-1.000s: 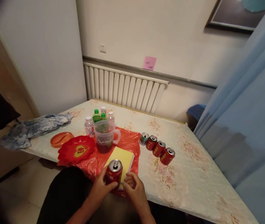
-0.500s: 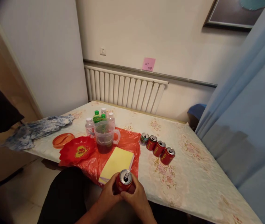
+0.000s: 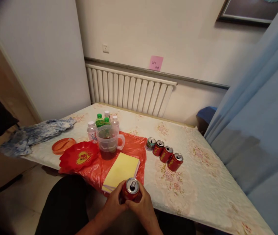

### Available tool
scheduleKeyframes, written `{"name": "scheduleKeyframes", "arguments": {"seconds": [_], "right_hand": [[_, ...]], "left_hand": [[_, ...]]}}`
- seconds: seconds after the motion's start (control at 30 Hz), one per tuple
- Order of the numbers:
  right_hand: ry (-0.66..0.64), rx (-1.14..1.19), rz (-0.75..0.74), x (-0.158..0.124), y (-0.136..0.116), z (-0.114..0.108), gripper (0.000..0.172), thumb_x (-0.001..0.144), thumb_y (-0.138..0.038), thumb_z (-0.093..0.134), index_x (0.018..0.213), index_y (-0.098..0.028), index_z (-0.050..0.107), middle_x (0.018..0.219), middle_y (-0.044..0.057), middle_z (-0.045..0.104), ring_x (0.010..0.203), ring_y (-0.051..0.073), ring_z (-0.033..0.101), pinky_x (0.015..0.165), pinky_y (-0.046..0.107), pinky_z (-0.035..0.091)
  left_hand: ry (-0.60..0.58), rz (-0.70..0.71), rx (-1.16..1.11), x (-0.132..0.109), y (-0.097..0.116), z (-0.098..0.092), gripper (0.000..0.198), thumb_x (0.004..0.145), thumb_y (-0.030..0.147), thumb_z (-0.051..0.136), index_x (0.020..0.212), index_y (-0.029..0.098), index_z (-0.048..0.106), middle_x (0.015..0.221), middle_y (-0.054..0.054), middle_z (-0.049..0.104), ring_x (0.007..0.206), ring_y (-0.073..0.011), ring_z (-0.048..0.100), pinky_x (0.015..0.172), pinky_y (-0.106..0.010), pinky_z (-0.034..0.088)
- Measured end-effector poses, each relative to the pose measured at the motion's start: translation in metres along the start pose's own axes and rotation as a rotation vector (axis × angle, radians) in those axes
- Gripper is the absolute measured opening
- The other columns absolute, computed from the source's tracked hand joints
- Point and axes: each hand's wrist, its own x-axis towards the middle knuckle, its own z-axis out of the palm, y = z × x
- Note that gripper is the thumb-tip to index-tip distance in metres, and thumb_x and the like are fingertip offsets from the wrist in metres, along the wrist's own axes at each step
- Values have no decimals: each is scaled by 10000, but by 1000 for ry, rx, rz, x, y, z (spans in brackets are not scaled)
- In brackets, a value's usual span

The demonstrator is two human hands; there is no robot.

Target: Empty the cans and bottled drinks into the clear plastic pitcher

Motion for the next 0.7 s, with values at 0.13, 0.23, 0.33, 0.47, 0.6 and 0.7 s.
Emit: {"name": "scheduleKeyframes", "arguments": {"seconds": [0.13, 0.23, 0.33, 0.47, 0.6, 0.7], "right_hand": [[13, -11, -15, 1, 0, -2, 641, 517, -111, 688, 1156, -166, 679, 1092, 74, 740, 1056, 310, 675, 960, 420, 521], [4, 7, -17, 1, 0, -3, 642, 515, -104, 667, 1155, -162, 675, 1101, 76, 737, 1064, 308, 674, 951, 407, 529], [14, 28, 1, 2, 1, -5, 642, 513, -116, 655, 1153, -171, 675, 1098, 71, 739, 1065, 306, 675, 941, 404, 539], [60, 10, 15, 5, 7, -14, 641, 522, -157, 680, 1163, -158, 672, 1112, 89, 733, 1054, 301, 678, 935, 402, 542], [108, -34, 8, 11, 15, -29, 624, 532, -188, 715, 1152, -138, 671, 1118, 114, 730, 1060, 309, 672, 941, 411, 532], [127, -34, 12, 13, 19, -39, 617, 543, -208, 733, 1151, -128, 668, 1119, 123, 731, 1055, 315, 675, 935, 416, 535]], "left_hand": [[-29, 6, -28, 2, 1, 1, 681, 626, 253, 784, 1258, 179, 543, 1254, -114, 635, 1173, -301, 584, 1043, -422, 457], [-31, -10, -23, 4, 1, 3, 708, 638, 258, 786, 1297, 182, 536, 1278, -117, 624, 1198, -305, 567, 1061, -430, 443], [-38, -19, 19, 4, -1, 2, 746, 637, 243, 787, 1333, 188, 522, 1316, -122, 601, 1233, -316, 541, 1088, -455, 414], [-73, -32, 144, 1, -13, -4, 849, 589, 204, 806, 1375, 187, 484, 1376, -134, 555, 1278, -327, 507, 1118, -475, 376], [-17, -10, 371, 3, -28, -16, 680, 739, 335, 723, 1364, 180, 506, 1371, -152, 560, 1280, -316, 514, 1095, -485, 409], [16, 124, 590, 20, -33, -25, 480, 918, 369, 498, 1363, 193, 516, 1380, -136, 566, 1301, -267, 505, 1113, -475, 405]]}}
